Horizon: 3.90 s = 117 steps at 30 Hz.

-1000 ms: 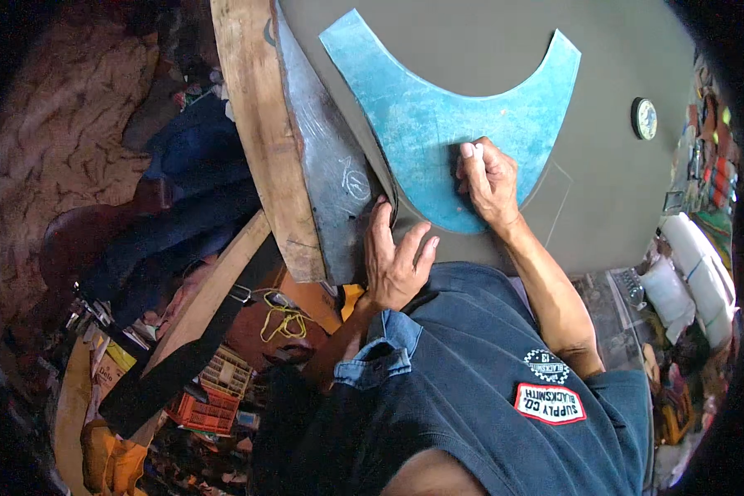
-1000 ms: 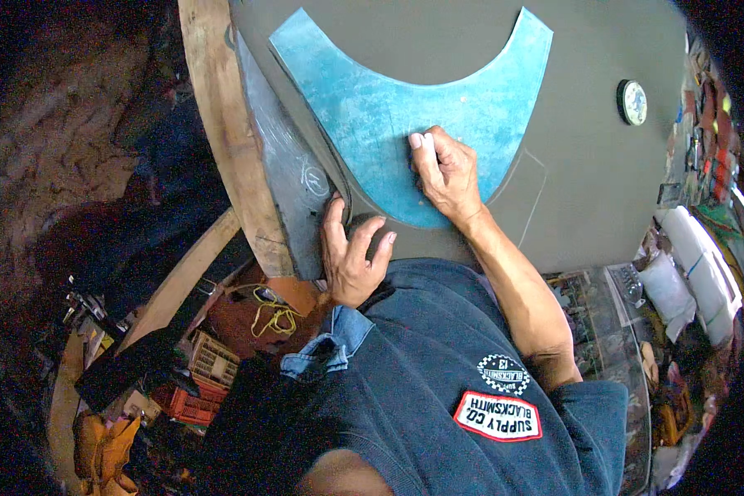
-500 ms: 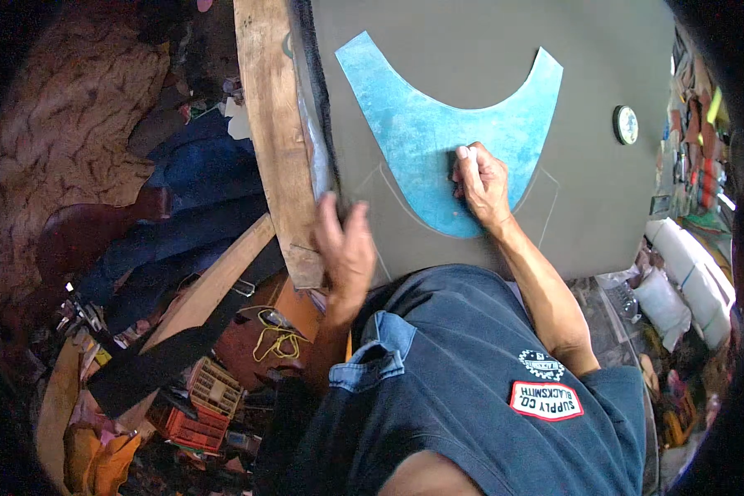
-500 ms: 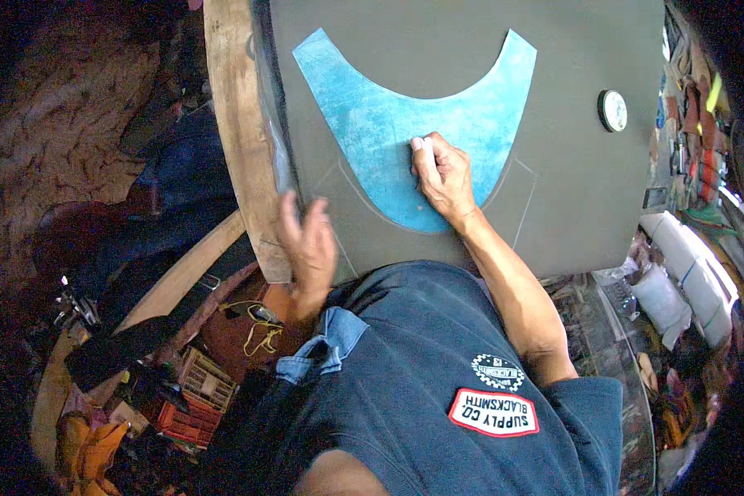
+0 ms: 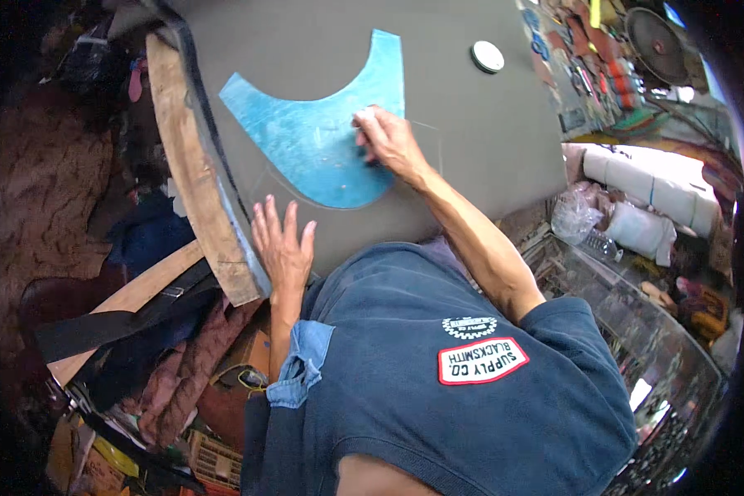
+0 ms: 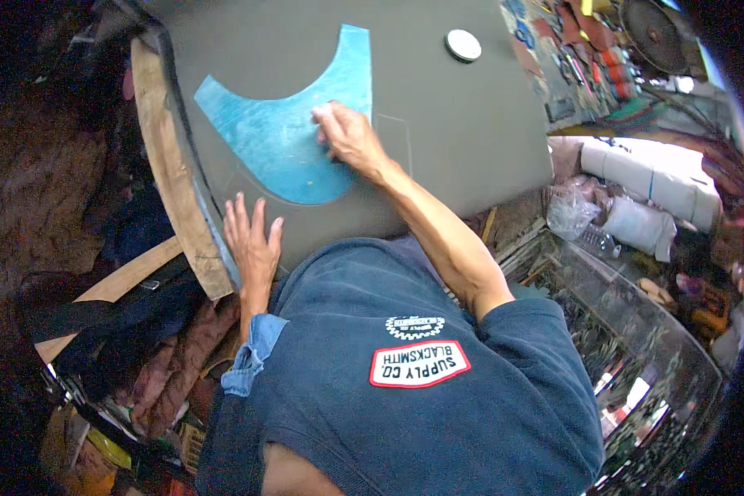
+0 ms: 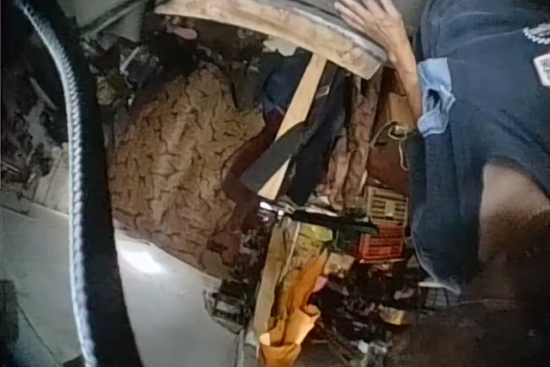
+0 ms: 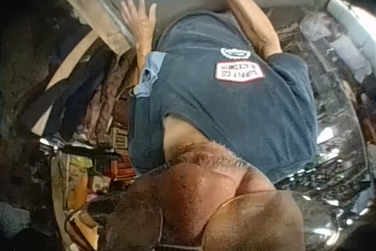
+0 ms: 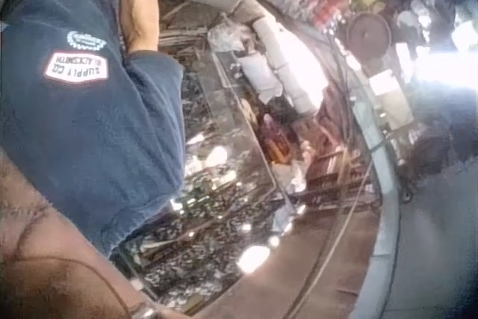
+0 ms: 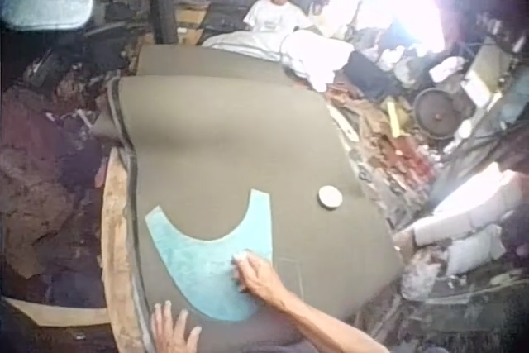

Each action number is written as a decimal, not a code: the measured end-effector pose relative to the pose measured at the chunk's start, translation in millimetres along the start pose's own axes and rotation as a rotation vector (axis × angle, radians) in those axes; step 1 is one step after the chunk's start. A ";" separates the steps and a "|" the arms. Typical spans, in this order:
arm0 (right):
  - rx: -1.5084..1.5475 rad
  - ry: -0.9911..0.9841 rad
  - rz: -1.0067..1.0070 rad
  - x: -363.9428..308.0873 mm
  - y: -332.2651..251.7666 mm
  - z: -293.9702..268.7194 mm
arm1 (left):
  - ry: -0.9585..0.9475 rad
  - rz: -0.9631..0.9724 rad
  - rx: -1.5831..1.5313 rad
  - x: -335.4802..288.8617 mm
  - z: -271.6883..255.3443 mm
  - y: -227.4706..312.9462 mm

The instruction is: Tracing a shoe pattern onto a sheet of grey material using a blue template and white chalk.

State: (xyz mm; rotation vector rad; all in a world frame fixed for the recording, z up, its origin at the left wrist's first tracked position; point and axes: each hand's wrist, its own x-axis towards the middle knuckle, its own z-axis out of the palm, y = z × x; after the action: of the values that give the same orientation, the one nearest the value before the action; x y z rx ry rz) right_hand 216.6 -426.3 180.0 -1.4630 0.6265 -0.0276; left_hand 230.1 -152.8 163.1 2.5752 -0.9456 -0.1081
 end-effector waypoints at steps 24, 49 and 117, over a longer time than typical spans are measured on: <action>-1.135 0.843 -0.236 -66.1 76.3 -135.4 | 0.069 0.346 -1.310 101.9 -228.4 -23.8; -1.123 0.850 -0.235 -67.1 76.3 -136.8 | 0.058 0.288 -1.271 123.5 -234.7 3.5; -1.147 0.411 -0.485 -69.1 84.5 -160.2 | 0.179 -1.086 -0.445 -301.3 173.8 -25.0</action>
State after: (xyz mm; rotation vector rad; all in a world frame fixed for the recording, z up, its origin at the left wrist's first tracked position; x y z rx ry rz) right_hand 63.0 -534.2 131.2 -2.7464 0.6188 -0.4111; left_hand -21.9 -2.1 -25.0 2.3073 0.5537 -0.3246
